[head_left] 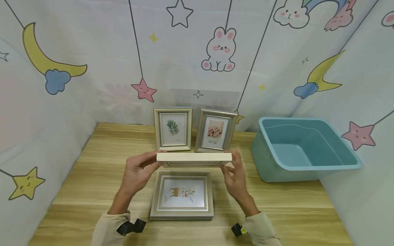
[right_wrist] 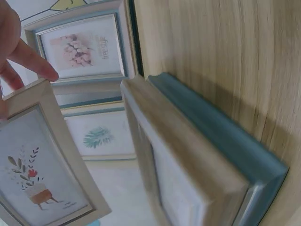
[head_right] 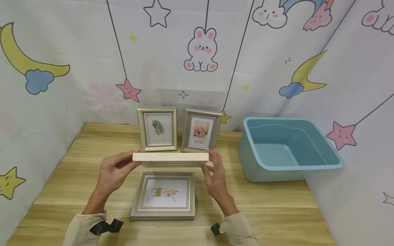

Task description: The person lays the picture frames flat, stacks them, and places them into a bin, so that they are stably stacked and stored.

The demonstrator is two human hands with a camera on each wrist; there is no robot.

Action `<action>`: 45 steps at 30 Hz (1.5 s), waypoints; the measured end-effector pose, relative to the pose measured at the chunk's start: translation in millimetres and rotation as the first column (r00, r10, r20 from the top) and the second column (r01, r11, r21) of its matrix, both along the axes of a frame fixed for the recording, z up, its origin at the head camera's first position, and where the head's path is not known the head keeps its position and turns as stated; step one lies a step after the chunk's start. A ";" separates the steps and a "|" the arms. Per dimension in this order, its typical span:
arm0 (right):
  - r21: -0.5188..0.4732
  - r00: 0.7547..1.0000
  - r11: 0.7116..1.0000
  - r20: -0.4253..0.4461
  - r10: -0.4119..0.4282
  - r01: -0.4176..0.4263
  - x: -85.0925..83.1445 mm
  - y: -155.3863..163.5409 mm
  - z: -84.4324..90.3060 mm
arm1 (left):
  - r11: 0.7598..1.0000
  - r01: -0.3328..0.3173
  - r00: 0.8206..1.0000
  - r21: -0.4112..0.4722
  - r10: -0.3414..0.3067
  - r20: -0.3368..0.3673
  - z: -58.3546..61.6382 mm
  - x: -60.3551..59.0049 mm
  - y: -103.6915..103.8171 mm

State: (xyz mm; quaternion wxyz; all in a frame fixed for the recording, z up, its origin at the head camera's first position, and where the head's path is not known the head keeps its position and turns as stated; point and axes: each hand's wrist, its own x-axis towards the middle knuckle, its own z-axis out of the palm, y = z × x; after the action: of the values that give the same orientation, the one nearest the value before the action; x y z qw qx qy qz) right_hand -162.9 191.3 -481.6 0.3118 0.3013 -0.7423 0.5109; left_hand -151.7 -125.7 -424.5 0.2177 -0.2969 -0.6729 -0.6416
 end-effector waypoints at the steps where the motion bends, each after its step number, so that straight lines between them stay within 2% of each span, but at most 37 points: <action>1: 0.037 0.999 0.999 -0.043 -0.023 0.024 -0.6 0.4 -0.8 | 1.000 -0.009 1.000 -0.006 0.009 0.006 -0.6 0.1 0.1; 4: 0.119 0.992 0.990 -0.108 -0.060 0.073 -1.2 1.4 1.3 | 0.999 -0.033 0.999 -0.009 0.033 0.021 -2.5 -0.4 0.7; 7: 0.167 0.994 0.983 -0.090 -0.062 0.076 -1.0 2.2 6.0 | 0.999 -0.054 0.998 0.005 0.054 0.045 -4.1 -0.8 1.8; 10: 0.180 0.999 0.982 -0.017 -0.049 0.051 0.2 3.3 11.4 | 0.996 -0.078 0.991 0.032 0.074 0.108 -4.4 -1.4 3.2; 14: 0.171 0.993 0.985 0.121 0.004 -0.024 2.3 4.4 18.5 | 0.989 -0.118 0.971 0.089 0.096 0.217 -3.6 -3.0 4.7; 18: 0.138 0.964 0.985 0.258 0.062 -0.100 3.9 4.1 23.7 | 0.978 -0.143 0.950 0.151 0.093 0.297 -4.1 -4.9 5.8; 21: 0.113 0.941 0.987 0.329 0.075 -0.118 7.2 1.3 29.6 | 0.963 -0.171 0.931 0.210 0.088 0.354 -4.7 -6.8 9.3; 22: 0.109 0.932 0.987 0.356 0.074 -0.120 7.9 0.9 30.0 | 0.951 -0.188 0.924 0.245 0.087 0.373 -4.8 -7.5 11.5; 24: 0.093 0.906 0.986 0.415 0.087 -0.137 9.2 0.1 31.2 | 0.909 -0.234 0.902 0.344 0.071 0.425 -5.2 -9.6 17.7; 26: 0.076 0.870 0.985 0.483 0.099 -0.154 10.7 -0.8 33.4 | 0.847 -0.292 0.882 0.444 0.059 0.467 -5.5 -11.2 25.4; 29: 0.045 0.809 0.981 0.573 0.129 -0.189 10.1 -0.2 33.4 | 0.741 -0.352 0.871 0.572 0.035 0.490 -6.9 -12.8 35.8; 30: 0.040 0.794 0.980 0.593 0.134 -0.196 10.1 -0.4 34.4 | 0.723 -0.362 0.871 0.588 0.039 0.489 -7.7 -12.6 38.3; 32: 0.021 0.764 0.977 0.626 0.154 -0.214 9.4 0.6 35.8 | 0.708 -0.369 0.877 0.602 0.050 0.478 -9.4 -11.8 41.7; 34: -0.005 0.730 0.973 0.660 0.177 -0.231 8.2 2.6 37.2 | 0.719 -0.344 0.886 0.605 0.034 0.463 -11.5 -10.4 42.1; 36: -0.039 0.689 0.970 0.697 0.199 -0.242 6.8 5.5 38.7 | 0.758 -0.290 0.890 0.584 -0.011 0.456 -13.5 -9.2 38.8; 37: -0.057 0.667 0.967 0.714 0.212 -0.246 6.0 7.2 39.4 | 0.790 -0.248 0.888 0.561 -0.046 0.457 -14.2 -8.6 35.5; 39: -0.088 0.621 0.965 0.750 0.229 -0.249 5.0 11.5 40.4 | 0.880 -0.139 0.875 0.454 -0.106 0.472 -14.8 -7.8 26.1; 40: -0.095 0.602 0.963 0.764 0.232 -0.251 4.7 13.9 40.7 | 0.927 -0.078 0.866 0.368 -0.120 0.486 -14.9 -7.6 20.3; 41: -0.108 0.581 0.962 0.778 0.239 -0.251 4.5 16.3 41.1 | 0.962 -0.013 0.860 0.272 -0.128 0.495 -14.3 -7.6 14.1; 42: -0.116 0.560 0.960 0.792 0.244 -0.254 4.5 18.6 41.5 | 0.984 0.055 0.855 0.172 -0.135 0.500 -13.3 -7.5 7.9; 43: -0.120 0.545 0.958 0.801 0.248 -0.259 4.6 20.8 41.8 | 0.990 0.117 0.854 0.075 -0.139 0.501 -12.1 -7.5 2.0; 45: -0.133 0.512 0.954 0.819 0.259 -0.270 5.1 24.4 42.6 | 0.973 0.216 0.845 -0.083 -0.143 0.515 -9.7 -7.9 -7.9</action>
State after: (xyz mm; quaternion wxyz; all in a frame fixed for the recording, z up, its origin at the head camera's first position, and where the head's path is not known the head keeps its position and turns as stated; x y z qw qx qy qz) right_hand -157.8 215.7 -439.0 -0.1572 0.1364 -0.7490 0.6290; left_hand -159.6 -133.6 -434.3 -0.0484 -0.1942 -0.7181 -0.6666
